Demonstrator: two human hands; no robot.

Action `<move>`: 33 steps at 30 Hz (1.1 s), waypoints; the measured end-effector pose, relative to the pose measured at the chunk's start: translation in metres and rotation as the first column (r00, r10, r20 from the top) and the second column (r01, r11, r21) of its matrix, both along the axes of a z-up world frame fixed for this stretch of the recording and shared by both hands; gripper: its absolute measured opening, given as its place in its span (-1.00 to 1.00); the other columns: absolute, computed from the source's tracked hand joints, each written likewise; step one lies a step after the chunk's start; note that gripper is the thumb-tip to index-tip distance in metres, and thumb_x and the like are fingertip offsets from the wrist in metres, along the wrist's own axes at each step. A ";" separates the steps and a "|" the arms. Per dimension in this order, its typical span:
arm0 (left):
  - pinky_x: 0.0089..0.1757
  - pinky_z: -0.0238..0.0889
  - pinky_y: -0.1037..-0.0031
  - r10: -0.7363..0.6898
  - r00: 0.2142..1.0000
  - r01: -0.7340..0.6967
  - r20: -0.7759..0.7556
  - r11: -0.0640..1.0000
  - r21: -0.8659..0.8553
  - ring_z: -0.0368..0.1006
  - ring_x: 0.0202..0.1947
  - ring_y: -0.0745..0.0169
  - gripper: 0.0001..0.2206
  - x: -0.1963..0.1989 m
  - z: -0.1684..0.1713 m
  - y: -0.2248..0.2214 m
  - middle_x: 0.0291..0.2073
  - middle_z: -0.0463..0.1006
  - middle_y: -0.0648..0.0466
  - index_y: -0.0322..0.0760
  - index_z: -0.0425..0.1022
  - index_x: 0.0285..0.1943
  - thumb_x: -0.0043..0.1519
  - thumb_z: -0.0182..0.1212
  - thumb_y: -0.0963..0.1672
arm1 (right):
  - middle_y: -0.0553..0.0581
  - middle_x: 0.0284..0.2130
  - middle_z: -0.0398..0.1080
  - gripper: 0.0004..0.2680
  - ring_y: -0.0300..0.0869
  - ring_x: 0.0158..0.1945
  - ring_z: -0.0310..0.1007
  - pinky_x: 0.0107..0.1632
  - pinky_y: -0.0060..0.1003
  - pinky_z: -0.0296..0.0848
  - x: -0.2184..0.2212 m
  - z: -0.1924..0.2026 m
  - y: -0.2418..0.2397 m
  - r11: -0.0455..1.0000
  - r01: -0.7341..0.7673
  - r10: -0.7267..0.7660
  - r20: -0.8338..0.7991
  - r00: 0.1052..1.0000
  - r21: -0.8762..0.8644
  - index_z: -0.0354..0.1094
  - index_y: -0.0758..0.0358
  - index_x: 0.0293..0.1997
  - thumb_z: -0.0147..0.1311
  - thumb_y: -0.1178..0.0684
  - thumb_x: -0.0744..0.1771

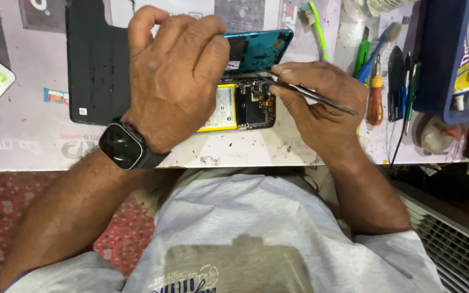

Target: The person disassembles a teal smartphone, removes the back cover, and uses a toothbrush and tweezers to clean and adjust internal components including the battery and motherboard. The device remains open at the end.

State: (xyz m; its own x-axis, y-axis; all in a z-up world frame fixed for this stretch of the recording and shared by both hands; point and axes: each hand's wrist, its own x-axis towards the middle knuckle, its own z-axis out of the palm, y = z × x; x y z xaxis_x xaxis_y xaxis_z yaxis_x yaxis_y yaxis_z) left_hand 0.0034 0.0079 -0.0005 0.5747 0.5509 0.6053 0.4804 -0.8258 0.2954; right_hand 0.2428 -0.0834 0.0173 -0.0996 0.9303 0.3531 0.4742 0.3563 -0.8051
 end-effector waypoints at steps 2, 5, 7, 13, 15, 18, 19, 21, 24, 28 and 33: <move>0.20 0.06 0.12 0.006 1.000 -0.006 -0.004 1.000 -0.013 0.45 0.05 0.13 -0.87 0.000 0.001 0.000 0.06 0.51 0.01 -0.39 0.51 -0.03 0.29 0.13 -0.30 | 0.26 -0.10 0.54 -0.80 -0.11 -0.01 0.62 0.08 -0.35 0.60 -0.001 0.003 0.006 1.000 -0.014 0.014 0.057 0.998 0.002 0.40 0.36 0.03 0.35 0.36 0.37; 0.21 0.06 0.10 0.003 1.000 -0.003 -0.006 1.000 -0.029 0.46 0.05 0.12 -0.88 0.000 0.001 -0.001 0.06 0.51 0.00 -0.39 0.50 -0.02 0.31 0.15 -0.29 | 0.24 -0.10 0.55 -0.79 -0.12 -0.03 0.62 0.04 -0.36 0.59 -0.004 0.004 0.013 1.000 -0.029 0.030 0.093 0.995 -0.005 0.41 0.36 0.02 0.38 0.34 0.36; 0.21 0.06 0.10 0.002 1.000 -0.002 -0.003 0.999 -0.036 0.46 0.05 0.12 -0.89 -0.001 0.001 -0.001 0.07 0.50 0.00 -0.39 0.50 -0.01 0.32 0.16 -0.28 | 0.23 -0.10 0.56 -0.79 -0.12 -0.05 0.62 0.03 -0.35 0.58 -0.006 0.005 0.015 0.999 -0.033 0.034 0.093 0.995 -0.011 0.42 0.35 0.02 0.38 0.33 0.36; 0.19 0.07 0.11 -0.011 1.000 0.012 0.021 0.999 -0.050 0.45 0.07 0.08 -0.85 -0.003 -0.001 0.001 0.06 0.50 -0.02 -0.42 0.49 0.00 0.27 0.14 -0.28 | 0.22 -0.11 0.56 -0.80 -0.12 -0.07 0.62 0.01 -0.34 0.57 -0.010 0.007 0.018 0.999 -0.035 0.036 0.119 0.992 -0.003 0.43 0.35 0.02 0.38 0.33 0.36; 0.19 0.07 0.12 -0.005 1.000 0.006 0.021 0.999 -0.042 0.45 0.06 0.11 -0.85 -0.003 -0.002 0.000 0.07 0.49 -0.01 -0.41 0.49 0.00 0.28 0.13 -0.28 | 0.21 -0.11 0.56 -0.80 -0.12 -0.07 0.63 0.00 -0.35 0.57 -0.010 0.005 0.019 0.999 -0.051 0.051 0.119 0.992 -0.001 0.42 0.35 0.02 0.38 0.33 0.36; 0.18 0.07 0.13 -0.004 1.000 0.006 0.027 0.999 -0.041 0.45 0.07 0.11 -0.85 -0.003 -0.002 0.000 0.07 0.50 -0.01 -0.42 0.49 0.00 0.28 0.14 -0.28 | 0.21 -0.10 0.57 -0.80 -0.14 -0.09 0.63 -0.02 -0.36 0.57 -0.010 0.005 0.019 0.998 -0.056 0.057 0.121 0.991 -0.005 0.42 0.34 0.01 0.38 0.33 0.36; 0.18 0.07 0.13 -0.004 1.000 0.005 0.029 0.999 -0.040 0.45 0.07 0.11 -0.85 -0.003 -0.002 0.000 0.07 0.50 -0.01 -0.42 0.49 0.00 0.28 0.14 -0.28 | 0.21 -0.10 0.57 -0.80 -0.14 -0.09 0.63 -0.03 -0.36 0.57 -0.010 0.005 0.019 0.998 -0.058 0.058 0.124 0.991 -0.005 0.42 0.33 0.00 0.38 0.33 0.36; 0.19 0.07 0.13 -0.004 1.000 0.005 0.030 0.999 -0.035 0.45 0.05 0.12 -0.85 -0.002 -0.002 0.000 0.07 0.50 -0.02 -0.43 0.50 0.00 0.28 0.14 -0.28 | 0.21 -0.06 0.57 -0.80 -0.15 -0.10 0.63 -0.04 -0.36 0.57 -0.011 0.005 0.020 0.998 -0.065 0.064 0.130 0.989 0.006 0.42 0.32 -0.01 0.39 0.33 0.36; 0.20 0.06 0.12 -0.013 1.000 0.014 0.023 0.999 -0.031 0.44 0.05 0.11 -0.85 -0.002 -0.001 -0.001 0.09 0.48 -0.03 -0.44 0.51 0.01 0.29 0.15 -0.28 | 0.21 -0.12 0.56 -0.81 -0.13 -0.10 0.62 -0.04 -0.35 0.58 -0.012 0.002 0.021 0.998 -0.068 0.068 0.153 0.986 -0.005 0.42 0.33 -0.01 0.38 0.32 0.36; 0.20 0.04 0.09 -0.035 0.999 0.035 0.005 0.999 -0.041 0.42 0.08 0.09 -0.86 -0.005 0.003 -0.005 0.13 0.45 -0.04 -0.42 0.53 -0.03 0.26 0.18 -0.26 | 0.21 -0.17 0.57 -0.84 -0.12 -0.13 0.63 -0.08 -0.37 0.60 -0.012 0.000 0.020 0.997 -0.077 0.080 0.101 0.992 -0.027 0.43 0.33 -0.04 0.36 0.34 0.37; 0.20 -0.02 0.09 -0.028 0.999 0.026 -0.045 0.999 -0.047 0.32 0.18 0.03 -0.84 -0.005 0.004 -0.013 0.23 0.38 -0.09 -0.38 0.56 -0.02 0.25 0.20 -0.23 | 0.22 -0.13 0.57 -0.84 -0.11 -0.14 0.63 -0.11 -0.36 0.58 -0.008 0.004 0.015 0.993 -0.113 0.110 0.154 0.982 0.016 0.42 0.33 -0.08 0.36 0.34 0.36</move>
State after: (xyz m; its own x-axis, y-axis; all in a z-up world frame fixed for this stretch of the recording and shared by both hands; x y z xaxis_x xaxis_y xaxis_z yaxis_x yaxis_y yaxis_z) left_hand -0.0013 -0.0054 0.0030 0.6164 0.5616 0.5520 0.4720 -0.8246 0.3119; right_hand 0.2352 -0.0687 0.0211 -0.2565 0.9017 0.3481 0.5467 0.4324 -0.7171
